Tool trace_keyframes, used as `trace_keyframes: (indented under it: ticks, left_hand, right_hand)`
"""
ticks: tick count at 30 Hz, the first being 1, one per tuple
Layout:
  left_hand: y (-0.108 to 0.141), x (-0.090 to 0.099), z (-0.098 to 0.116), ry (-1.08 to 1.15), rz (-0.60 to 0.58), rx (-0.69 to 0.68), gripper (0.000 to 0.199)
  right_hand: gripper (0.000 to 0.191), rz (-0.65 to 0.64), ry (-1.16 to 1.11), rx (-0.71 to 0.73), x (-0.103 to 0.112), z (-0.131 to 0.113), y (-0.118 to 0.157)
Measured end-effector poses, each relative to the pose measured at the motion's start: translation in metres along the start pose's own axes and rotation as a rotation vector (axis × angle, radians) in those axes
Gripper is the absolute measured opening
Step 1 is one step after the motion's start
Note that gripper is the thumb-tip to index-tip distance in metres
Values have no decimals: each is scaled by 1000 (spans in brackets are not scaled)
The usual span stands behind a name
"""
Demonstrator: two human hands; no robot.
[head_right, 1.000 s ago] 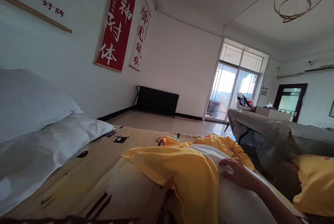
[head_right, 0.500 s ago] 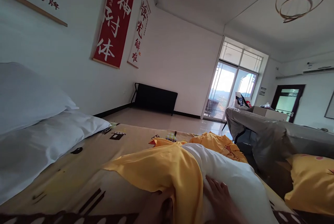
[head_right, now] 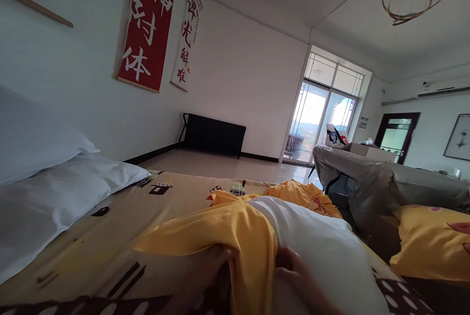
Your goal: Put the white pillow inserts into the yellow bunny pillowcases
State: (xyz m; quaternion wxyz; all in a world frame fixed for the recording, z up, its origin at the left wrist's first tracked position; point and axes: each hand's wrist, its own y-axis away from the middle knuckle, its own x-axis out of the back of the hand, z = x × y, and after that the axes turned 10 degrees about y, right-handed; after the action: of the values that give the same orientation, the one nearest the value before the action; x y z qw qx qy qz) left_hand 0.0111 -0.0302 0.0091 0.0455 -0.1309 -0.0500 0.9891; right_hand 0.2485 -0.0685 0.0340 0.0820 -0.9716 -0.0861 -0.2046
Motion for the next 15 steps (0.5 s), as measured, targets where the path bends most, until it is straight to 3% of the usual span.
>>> trace_keyframes:
  ticks: [3, 5, 8, 11, 13, 15]
  left_hand:
    - [-9, 13, 12, -114, 91, -138, 19]
    - [-9, 16, 19, -168, 112, -151, 24]
    - [3, 16, 36, -335, 28, -193, 40]
    - [24, 18, 63, -591, -89, -282, 39]
    - [34, 28, 82, -698, -47, -257, 34]
    - [36, 47, 98, -762, 105, -201, 30]
  right_hand:
    - [32, 32, -100, -114, -6, 1, -11]
    - [32, 67, -116, -116, -13, 0, -14]
    - [31, 125, -129, -43, -21, 0, -13]
    - [29, 110, -149, -58, -19, 7, -10]
    - [33, 75, -187, -95, -12, 15, -9]
    - [31, 54, -248, -156, -3, 21, -7]
